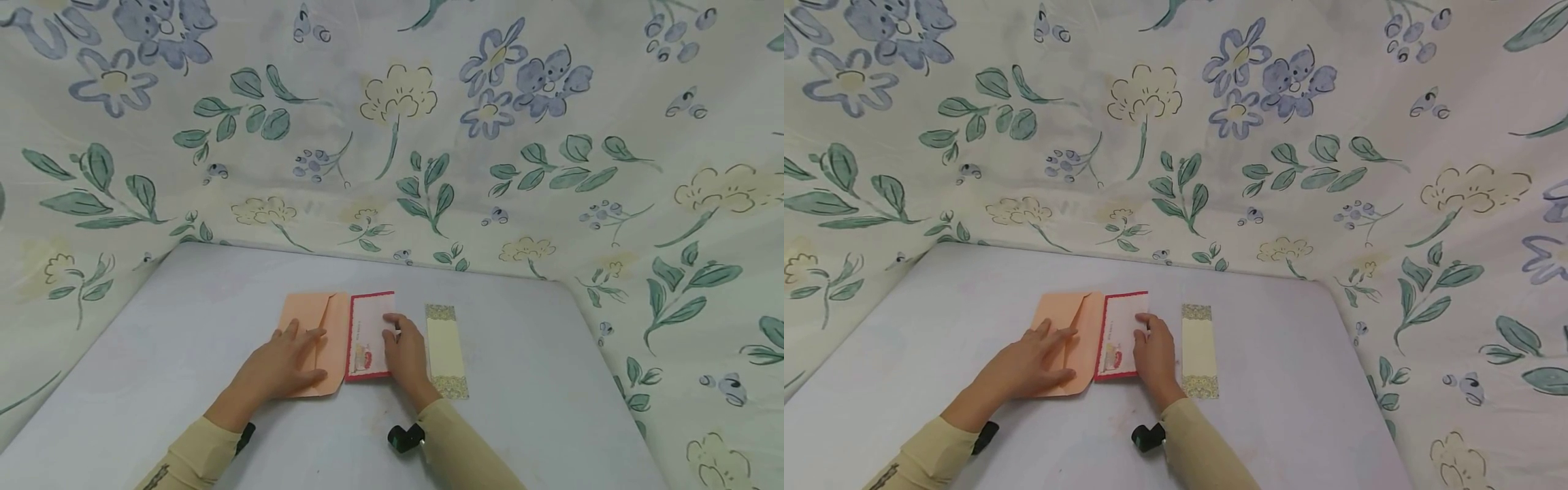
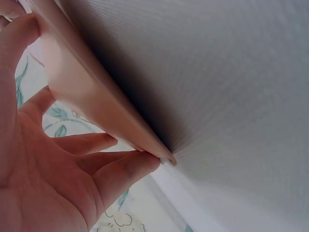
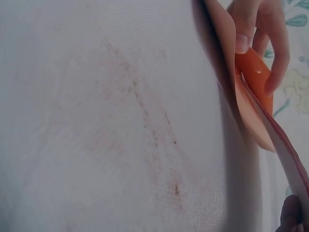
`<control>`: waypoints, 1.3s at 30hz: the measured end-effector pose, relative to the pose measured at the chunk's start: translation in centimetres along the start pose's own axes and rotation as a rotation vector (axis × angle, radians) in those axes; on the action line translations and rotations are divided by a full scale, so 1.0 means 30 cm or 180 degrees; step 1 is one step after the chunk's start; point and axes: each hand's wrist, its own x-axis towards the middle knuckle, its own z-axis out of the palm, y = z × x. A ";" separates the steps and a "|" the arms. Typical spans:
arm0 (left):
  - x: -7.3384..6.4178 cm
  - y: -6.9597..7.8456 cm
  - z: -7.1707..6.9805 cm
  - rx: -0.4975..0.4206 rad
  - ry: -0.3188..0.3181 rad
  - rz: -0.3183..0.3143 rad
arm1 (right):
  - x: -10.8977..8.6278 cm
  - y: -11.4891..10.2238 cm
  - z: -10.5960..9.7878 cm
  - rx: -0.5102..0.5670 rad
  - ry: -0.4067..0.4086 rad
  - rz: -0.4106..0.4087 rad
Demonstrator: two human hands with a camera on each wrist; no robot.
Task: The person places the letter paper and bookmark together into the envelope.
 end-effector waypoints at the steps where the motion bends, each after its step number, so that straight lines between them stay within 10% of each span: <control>1: 0.000 0.000 -0.001 -0.0002 0.0003 0.0001 | -0.001 -0.002 0.001 0.0009 -0.0002 -0.0003; 39: -0.001 0.000 0.000 -0.0019 0.0013 -0.0064 | -0.014 -0.034 0.056 0.0057 -0.0114 -0.0054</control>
